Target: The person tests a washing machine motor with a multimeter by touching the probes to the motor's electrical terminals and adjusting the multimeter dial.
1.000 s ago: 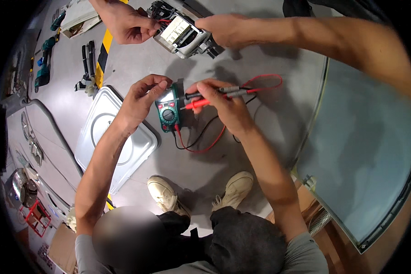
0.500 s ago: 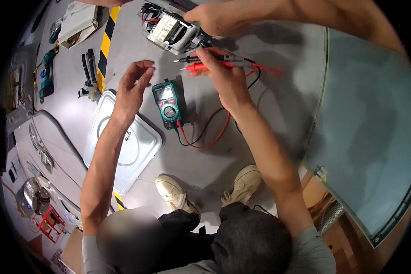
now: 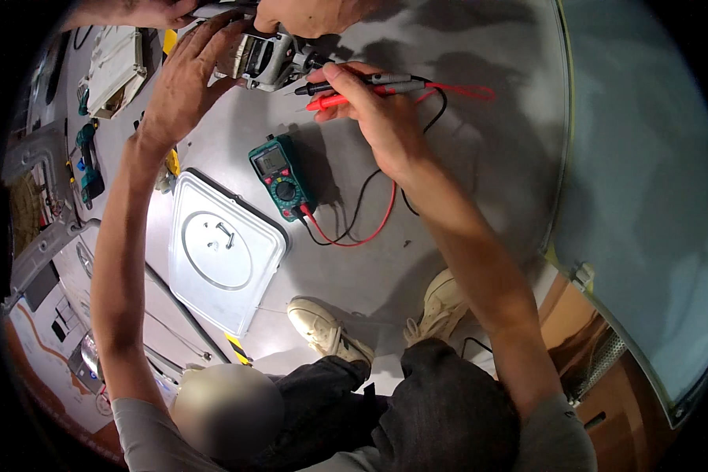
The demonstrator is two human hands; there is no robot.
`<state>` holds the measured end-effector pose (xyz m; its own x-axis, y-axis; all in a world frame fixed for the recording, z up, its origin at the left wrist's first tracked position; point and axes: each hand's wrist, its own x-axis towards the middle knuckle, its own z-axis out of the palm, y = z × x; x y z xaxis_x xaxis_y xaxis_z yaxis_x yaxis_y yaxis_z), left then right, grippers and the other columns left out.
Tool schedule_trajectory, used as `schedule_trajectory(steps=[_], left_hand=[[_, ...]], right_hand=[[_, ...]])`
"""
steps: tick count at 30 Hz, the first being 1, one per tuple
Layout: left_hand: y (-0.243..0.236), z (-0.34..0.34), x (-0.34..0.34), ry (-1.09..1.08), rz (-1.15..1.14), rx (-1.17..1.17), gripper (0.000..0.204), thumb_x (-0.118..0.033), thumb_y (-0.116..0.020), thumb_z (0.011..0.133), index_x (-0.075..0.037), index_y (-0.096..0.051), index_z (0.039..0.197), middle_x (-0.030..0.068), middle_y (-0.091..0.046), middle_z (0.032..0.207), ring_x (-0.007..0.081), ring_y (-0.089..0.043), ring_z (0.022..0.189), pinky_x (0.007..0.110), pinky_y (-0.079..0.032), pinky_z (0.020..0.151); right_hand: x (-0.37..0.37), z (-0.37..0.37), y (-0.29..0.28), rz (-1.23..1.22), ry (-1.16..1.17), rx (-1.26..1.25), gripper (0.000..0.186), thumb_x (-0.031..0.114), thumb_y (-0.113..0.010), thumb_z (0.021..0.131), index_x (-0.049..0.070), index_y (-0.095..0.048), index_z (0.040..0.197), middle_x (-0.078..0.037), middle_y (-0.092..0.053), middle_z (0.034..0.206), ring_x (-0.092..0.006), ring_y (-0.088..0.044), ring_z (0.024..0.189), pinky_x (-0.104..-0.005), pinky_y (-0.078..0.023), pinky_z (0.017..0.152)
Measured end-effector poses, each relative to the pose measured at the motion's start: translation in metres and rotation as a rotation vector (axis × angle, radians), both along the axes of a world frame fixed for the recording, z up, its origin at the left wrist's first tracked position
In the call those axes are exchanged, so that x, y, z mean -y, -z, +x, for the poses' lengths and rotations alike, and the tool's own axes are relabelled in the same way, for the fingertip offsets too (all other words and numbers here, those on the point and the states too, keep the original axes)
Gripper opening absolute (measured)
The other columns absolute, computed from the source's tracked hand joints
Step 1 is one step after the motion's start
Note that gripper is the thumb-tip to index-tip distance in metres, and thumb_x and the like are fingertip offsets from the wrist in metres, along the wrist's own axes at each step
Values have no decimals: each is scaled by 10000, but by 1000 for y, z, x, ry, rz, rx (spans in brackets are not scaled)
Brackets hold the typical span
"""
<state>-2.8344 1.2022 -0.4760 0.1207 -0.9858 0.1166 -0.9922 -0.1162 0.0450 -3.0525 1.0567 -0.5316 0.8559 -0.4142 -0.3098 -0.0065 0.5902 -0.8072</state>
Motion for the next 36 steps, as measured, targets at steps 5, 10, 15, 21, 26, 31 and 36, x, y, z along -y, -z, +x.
schedule_trajectory(steps=[5, 10, 15, 21, 26, 31, 36], left_hand=[[-3, 5, 2, -101, 66, -79, 652, -170, -791, 755, -132, -496, 1335, 95, -560, 1291, 352, -579, 1110, 419, -499, 906], [-11, 2, 1, -85, -28, -294, 667, -219, -814, 724, -119, -529, 1319, 163, -610, 1197, 384, -570, 1077, 391, -485, 888], [-24, -20, -3, -112, -29, -380, 687, -172, -838, 700, -36, -524, 1296, 125, -609, 1235, 293, -587, 1134, 363, -449, 991], [-5, -37, -16, -203, -169, -613, 693, -85, -842, 707, -31, -521, 1319, 72, -600, 1270, 207, -533, 1201, 360, -407, 1040], [18, -48, -25, -194, -423, -488, 682, -216, -857, 639, -82, -578, 1246, 103, -597, 1206, 333, -543, 1079, 403, -447, 929], [52, -63, -47, -495, -614, -374, 930, -362, -913, 605, -2, -427, 1312, 158, -483, 1239, 295, -509, 1084, 386, -444, 893], [76, -90, -50, -729, -640, -833, 770, -341, -908, 640, 5, -483, 1181, 111, -479, 1131, 217, -521, 976, 339, -464, 839]], right_hand=[[5, -7, 1, 11, 10, 5, 312, 284, -586, 969, -10, -662, 1041, -93, -685, 1034, -173, -667, 838, -335, -551, 767], [15, -5, -10, 12, 3, 103, 305, 277, -574, 978, -7, -668, 1035, -99, -683, 1045, -175, -665, 867, -346, -557, 766], [24, -11, -32, -23, 20, 245, 240, 219, -623, 952, -3, -684, 1020, -106, -704, 1003, -177, -680, 784, -305, -556, 742], [22, -17, -31, -110, -11, 246, 220, 151, -584, 963, -30, -661, 1062, -116, -695, 1039, -177, -679, 814, -289, -546, 769], [18, -1, -22, -28, -43, 280, 251, 160, -531, 983, -41, -633, 1094, -145, -662, 1121, -203, -658, 915, -339, -523, 837], [9, 6, -21, -39, -161, 273, 271, 197, -509, 1002, -24, -618, 1116, -144, -647, 1143, -223, -644, 945, -391, -501, 874], [5, 6, -18, -87, -166, 177, 359, 264, -468, 1019, -22, -574, 1208, -117, -672, 1056, -239, -633, 958, -386, -447, 929]])
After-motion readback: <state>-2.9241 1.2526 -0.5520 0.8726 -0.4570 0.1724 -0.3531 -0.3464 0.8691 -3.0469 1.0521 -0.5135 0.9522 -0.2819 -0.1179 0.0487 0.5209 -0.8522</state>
